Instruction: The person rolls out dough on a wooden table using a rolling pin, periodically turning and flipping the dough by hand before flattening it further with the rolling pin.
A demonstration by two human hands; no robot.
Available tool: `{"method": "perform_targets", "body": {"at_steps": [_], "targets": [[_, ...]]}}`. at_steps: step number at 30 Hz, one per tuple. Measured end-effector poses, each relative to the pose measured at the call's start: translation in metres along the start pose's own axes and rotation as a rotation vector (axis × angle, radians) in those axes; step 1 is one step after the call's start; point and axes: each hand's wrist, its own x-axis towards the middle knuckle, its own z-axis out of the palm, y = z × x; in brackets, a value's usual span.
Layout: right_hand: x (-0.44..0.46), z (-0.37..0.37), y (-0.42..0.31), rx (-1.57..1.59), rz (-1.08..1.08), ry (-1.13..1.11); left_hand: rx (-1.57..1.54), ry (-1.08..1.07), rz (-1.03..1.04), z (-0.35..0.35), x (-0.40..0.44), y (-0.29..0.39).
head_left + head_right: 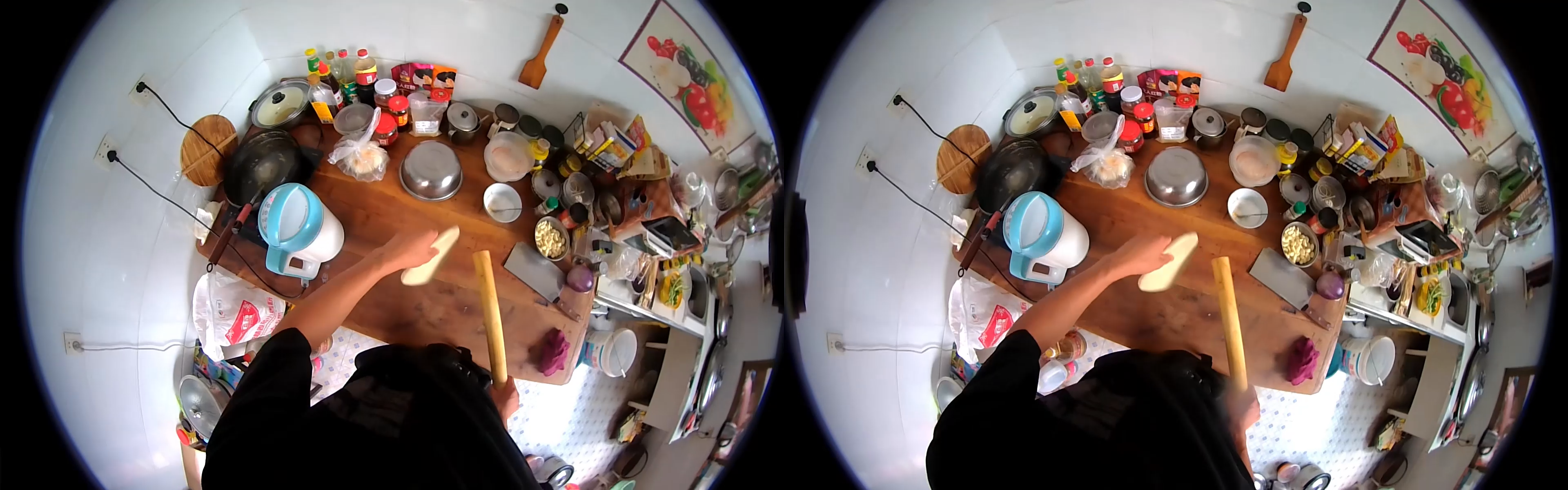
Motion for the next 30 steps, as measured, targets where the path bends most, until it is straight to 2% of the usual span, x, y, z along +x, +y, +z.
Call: {"method": "perform_targets", "body": {"at_steps": [2, 4, 6, 8, 10, 11, 12, 13, 14, 15, 16, 17, 18, 20, 21, 23, 24, 26, 27, 30], "targets": [[0.000, -0.001, -0.005, 0.012, 0.028, -0.019, 0.038, 0.043, -0.019, 0.004, 0.001, 0.014], [0.001, 0.001, -0.003, 0.025, 0.036, -0.017, 0.330, 0.029, 0.029, 0.025, 0.002, 0.029], [-0.003, 0.000, -0.017, 0.033, 0.124, -0.029, 0.454, 0.027, 0.070, 0.102, 0.019, 0.016], [-0.012, -0.005, -0.028, 0.072, 0.182, -0.047, 0.376, -0.010, -0.008, 0.184, 0.026, -0.003], [-0.010, -0.002, -0.028, 0.017, 0.210, -0.078, 0.188, -0.188, 0.007, 0.214, 0.003, 0.007], [-0.007, 0.003, -0.015, 0.013, 0.158, -0.091, 0.092, -0.177, -0.008, 0.223, -0.011, 0.012], [-0.003, 0.014, 0.007, 0.009, 0.109, -0.103, 0.151, -0.056, 0.050, 0.226, -0.023, 0.014], [0.000, 0.024, 0.027, 0.044, 0.058, -0.128, -0.031, -0.033, -0.013, 0.248, -0.016, -0.013], [0.002, 0.033, 0.042, 0.065, 0.030, -0.125, -0.201, 0.084, -0.088, 0.241, -0.016, -0.026], [0.002, 0.037, 0.046, 0.048, 0.051, -0.130, -0.154, 0.400, -0.178, 0.237, -0.020, -0.036], [0.003, 0.040, 0.049, 0.033, 0.064, -0.135, -0.025, 0.411, -0.328, 0.229, -0.023, -0.048], [0.002, 0.039, 0.045, 0.035, 0.070, -0.126, 0.028, 0.510, -0.372, 0.226, -0.027, -0.067], [0.001, 0.036, 0.041, 0.029, 0.094, -0.141, 0.024, 0.509, -0.363, 0.230, -0.031, -0.083], [0.004, 0.033, 0.033, 0.026, 0.120, -0.152, -0.011, 0.574, -0.581, 0.246, -0.033, -0.108], [0.006, 0.034, 0.031, 0.055, 0.089, -0.152, -0.012, 0.573, -0.575, 0.252, -0.030, -0.108], [0.010, 0.033, 0.028, 0.085, 0.064, -0.151, -0.467, 0.575, -0.599, 0.263, -0.025, -0.110], [0.013, 0.032, 0.022, 0.082, 0.058, -0.149, -0.467, 0.568, -0.592, 0.263, -0.021, -0.112], [0.016, 0.027, 0.010, 0.080, 0.060, -0.143, -0.640, 0.440, -0.787, 0.260, -0.007, -0.118], [0.017, 0.024, 0.005, 0.057, 0.052, -0.142, -0.901, 0.541, -0.836, 0.255, -0.002, -0.112], [0.016, 0.020, 0.004, 0.035, 0.011, -0.131, -0.974, 0.453, -0.717, 0.246, 0.001, -0.102]]}}
